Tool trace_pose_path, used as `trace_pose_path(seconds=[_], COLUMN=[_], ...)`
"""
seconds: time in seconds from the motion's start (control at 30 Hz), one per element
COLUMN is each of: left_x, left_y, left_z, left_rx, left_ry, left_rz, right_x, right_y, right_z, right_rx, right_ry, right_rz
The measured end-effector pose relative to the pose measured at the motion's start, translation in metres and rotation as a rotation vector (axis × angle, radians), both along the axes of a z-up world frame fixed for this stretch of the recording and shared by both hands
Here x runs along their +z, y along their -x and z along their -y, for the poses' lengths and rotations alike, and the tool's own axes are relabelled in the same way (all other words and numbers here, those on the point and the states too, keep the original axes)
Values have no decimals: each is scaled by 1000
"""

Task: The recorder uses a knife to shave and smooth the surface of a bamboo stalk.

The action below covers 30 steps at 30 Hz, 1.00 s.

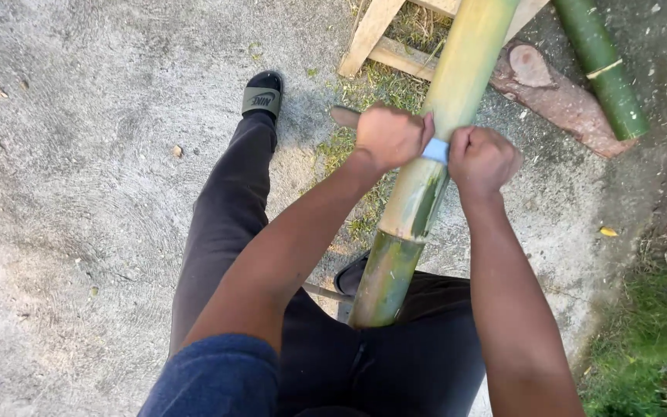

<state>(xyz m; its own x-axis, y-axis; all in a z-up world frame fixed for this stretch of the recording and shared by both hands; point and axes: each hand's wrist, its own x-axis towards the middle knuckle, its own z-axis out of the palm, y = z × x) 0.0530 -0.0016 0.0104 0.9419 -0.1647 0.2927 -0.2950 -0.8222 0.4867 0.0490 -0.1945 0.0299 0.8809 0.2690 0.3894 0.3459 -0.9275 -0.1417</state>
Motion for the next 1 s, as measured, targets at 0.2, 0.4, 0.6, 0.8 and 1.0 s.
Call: trace_pose_path(seconds=[0.2,0.4,0.6,0.8,1.0], left_x=[18,-1,16,12,7], left_y=[34,9,41,39,-2], left_z=[-10,0,-7,-3,2], left_rx=[-132,-10,-127,-25,17], left_ry=[-63,-12,-30,-59,-72], left_rz=[-167,12,-209,-161,-47], right_x=[6,-3,-4,9,4], right_y=[38,9,51,36,-3], right_z=[-5,-1,2,-2,-6], right_rx=[3,-13,-45,19,-8], right_ry=[-28,-10,31,-28,-57], right_rz=[-11,-1,-84,-65,25])
